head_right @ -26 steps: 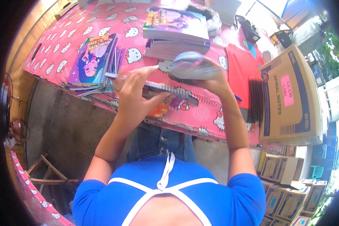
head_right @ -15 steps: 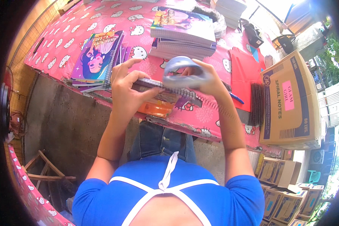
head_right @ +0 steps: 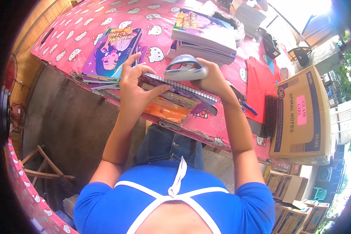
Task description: The person picks up notebook pages and covers, aligns them, manually threads a plastic spiral coil through the punched holes, and uses snips to cut the excess binding.
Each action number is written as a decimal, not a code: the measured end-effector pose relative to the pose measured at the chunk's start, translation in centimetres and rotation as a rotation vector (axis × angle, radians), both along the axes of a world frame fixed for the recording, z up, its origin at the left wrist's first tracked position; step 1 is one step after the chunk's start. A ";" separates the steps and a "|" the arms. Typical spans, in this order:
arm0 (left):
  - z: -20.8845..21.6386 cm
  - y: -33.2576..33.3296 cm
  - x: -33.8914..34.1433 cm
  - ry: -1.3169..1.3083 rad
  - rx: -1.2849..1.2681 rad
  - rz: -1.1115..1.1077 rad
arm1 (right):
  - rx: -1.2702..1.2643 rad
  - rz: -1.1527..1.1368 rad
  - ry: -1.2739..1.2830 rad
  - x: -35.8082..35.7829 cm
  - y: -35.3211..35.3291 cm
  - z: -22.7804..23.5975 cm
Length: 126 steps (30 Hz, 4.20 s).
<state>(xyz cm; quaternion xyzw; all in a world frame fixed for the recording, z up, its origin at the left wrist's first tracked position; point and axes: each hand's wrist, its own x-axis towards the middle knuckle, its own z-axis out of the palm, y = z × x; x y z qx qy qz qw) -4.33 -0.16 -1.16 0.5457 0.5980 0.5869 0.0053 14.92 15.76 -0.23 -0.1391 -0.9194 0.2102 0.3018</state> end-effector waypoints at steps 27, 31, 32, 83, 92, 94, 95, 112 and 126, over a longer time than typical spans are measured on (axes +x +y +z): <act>-3.2 -0.5 -2.1 -0.731 0.088 -0.204 | -0.548 0.171 0.052 -5.8 -0.7 0.3; -2.4 -0.9 -2.6 -0.820 0.027 -0.247 | 0.037 -0.383 -0.323 -4.1 0.0 -0.3; -2.4 -0.9 -2.7 -0.855 0.028 -0.285 | 0.014 -0.467 -0.395 -3.1 -0.7 -0.5; -1.0 -3.2 3.8 0.147 0.351 -0.090 | -1.455 0.050 0.168 4.1 -14.0 0.1; -4.2 -0.2 -14.2 -0.488 0.593 0.553 | 0.010 -1.163 -0.352 19.3 -3.3 -7.0; -7.2 -0.2 -17.5 -0.365 0.271 0.755 | 0.197 -1.165 -0.424 18.6 -2.4 -6.5; -8.5 -0.4 -19.2 -0.293 0.101 0.849 | 0.265 -1.036 -0.255 17.0 -1.4 -5.7; 1.3 5.8 -5.4 -1.200 -0.216 -0.649 | 0.418 -0.260 0.166 -1.9 -6.2 2.2; 3.4 -1.0 -2.4 -0.549 -0.042 -0.505 | -0.249 -0.434 0.105 5.5 -10.2 -8.2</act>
